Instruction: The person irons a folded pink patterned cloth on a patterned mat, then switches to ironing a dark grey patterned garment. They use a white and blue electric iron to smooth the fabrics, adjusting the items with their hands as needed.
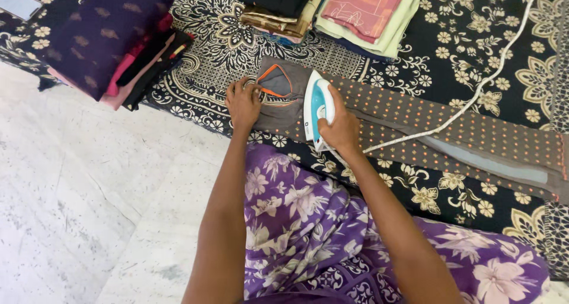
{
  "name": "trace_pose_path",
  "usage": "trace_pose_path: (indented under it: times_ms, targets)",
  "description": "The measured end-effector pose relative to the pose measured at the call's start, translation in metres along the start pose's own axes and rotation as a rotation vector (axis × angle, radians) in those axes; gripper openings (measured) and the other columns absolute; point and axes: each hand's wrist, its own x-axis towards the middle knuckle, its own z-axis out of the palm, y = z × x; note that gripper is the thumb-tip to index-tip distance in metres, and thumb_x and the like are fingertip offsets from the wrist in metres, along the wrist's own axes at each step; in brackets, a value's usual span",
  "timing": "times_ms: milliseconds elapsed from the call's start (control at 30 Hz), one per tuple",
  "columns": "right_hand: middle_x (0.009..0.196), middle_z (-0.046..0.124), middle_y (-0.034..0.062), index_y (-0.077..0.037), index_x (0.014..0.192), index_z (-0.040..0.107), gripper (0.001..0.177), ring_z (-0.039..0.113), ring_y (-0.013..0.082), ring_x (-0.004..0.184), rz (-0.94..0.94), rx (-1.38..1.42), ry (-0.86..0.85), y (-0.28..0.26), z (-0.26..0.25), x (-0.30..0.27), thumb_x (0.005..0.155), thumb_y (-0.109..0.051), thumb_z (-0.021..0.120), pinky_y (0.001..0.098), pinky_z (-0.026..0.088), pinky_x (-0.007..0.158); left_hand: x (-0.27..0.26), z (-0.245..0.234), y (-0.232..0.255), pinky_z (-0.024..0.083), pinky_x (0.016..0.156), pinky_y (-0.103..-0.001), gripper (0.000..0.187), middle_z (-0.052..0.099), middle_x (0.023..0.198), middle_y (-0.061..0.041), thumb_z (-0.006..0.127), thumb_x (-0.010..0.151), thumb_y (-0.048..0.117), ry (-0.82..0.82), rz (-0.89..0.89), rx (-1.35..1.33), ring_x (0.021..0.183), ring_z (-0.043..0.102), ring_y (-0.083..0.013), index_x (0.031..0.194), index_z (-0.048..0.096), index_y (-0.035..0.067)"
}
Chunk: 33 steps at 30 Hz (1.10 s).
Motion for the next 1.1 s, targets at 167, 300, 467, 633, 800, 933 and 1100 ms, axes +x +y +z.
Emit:
trace_pose_path:
  times_ms: [167,300,467,633,800,933,1100]
  targets:
    - [0.112,0.074,0.0218,-0.019,0.154,0.044,0.080,0.075,0.0396,0.086,-0.092,0.084,0.077,0.000,0.017,0.014,0.077,-0.015,0.066,0.0474,0.058,0.082,0.000,0.002,0.001,0.029,0.114,-0.056,0.016,0.055,0.145,-0.001,0.067,0.094,0.026,0.007,-0.020,0.000,0.142,0.036,-0.0346,0.108,0.074,0.025]
    - [0.112,0.075,0.0220,-0.019,0.155,0.044,0.081,0.073,0.0416,0.094,-0.110,0.086,0.116,-0.010,0.037,0.038,0.077,-0.015,0.067,0.0488,0.056,0.088,0.004,-0.001,-0.003,0.032,0.111,-0.054,0.016,0.059,0.141,-0.003,0.070,0.091,0.027,-0.004,0.026,-0.023,0.137,0.039,-0.0352,0.105,0.076,0.024]
    - [0.116,0.074,0.0210,-0.019,0.153,0.044,0.082,0.074,0.0405,0.097,-0.114,0.131,0.069,-0.016,0.056,0.042,0.074,-0.015,0.067,0.0467,0.056,0.091,0.025,-0.029,-0.036,0.048,0.106,-0.039,0.034,0.068,0.126,-0.008,0.070,0.095,0.025,-0.171,0.016,-0.376,0.122,0.063,-0.0279,0.126,0.063,0.012]
    - [0.119,0.075,0.0186,-0.021,0.152,0.048,0.080,0.075,0.0390,0.101,-0.131,0.183,0.142,-0.025,0.072,0.042,0.074,-0.015,0.065,0.0453,0.058,0.093,-0.008,-0.053,-0.030,0.049,0.095,-0.042,0.025,0.073,0.113,-0.010,0.069,0.092,0.016,0.044,0.155,-0.139,0.108,0.061,-0.0329,0.115,0.070,0.008]
    - [0.122,0.074,0.0199,-0.021,0.153,0.043,0.082,0.073,0.0422,0.101,-0.151,0.128,0.078,-0.028,0.078,0.054,0.075,-0.017,0.067,0.0492,0.055,0.093,-0.010,-0.049,-0.016,0.049,0.093,-0.044,0.018,0.072,0.109,-0.008,0.064,0.095,0.017,0.153,0.190,0.025,0.104,0.061,-0.0325,0.112,0.068,0.010]
    - [0.111,0.076,0.0211,-0.024,0.156,0.036,0.087,0.072,0.0443,0.095,-0.081,0.088,0.005,-0.048,0.096,0.064,0.075,-0.022,0.068,0.0518,0.055,0.090,-0.015,-0.053,-0.012,0.051,0.084,-0.044,0.018,0.073,0.103,-0.007,0.061,0.096,0.016,0.148,0.105,-0.045,0.099,0.063,-0.0319,0.112,0.070,0.014]
    - [0.105,0.074,0.0245,-0.024,0.158,0.029,0.092,0.071,0.0464,0.091,-0.011,0.107,-0.124,-0.066,0.110,0.057,0.075,-0.024,0.069,0.0534,0.054,0.085,-0.019,-0.061,-0.006,0.052,0.080,-0.045,0.018,0.072,0.095,-0.009,0.057,0.099,0.016,0.197,0.038,-0.122,0.092,0.065,-0.0307,0.112,0.070,0.014]
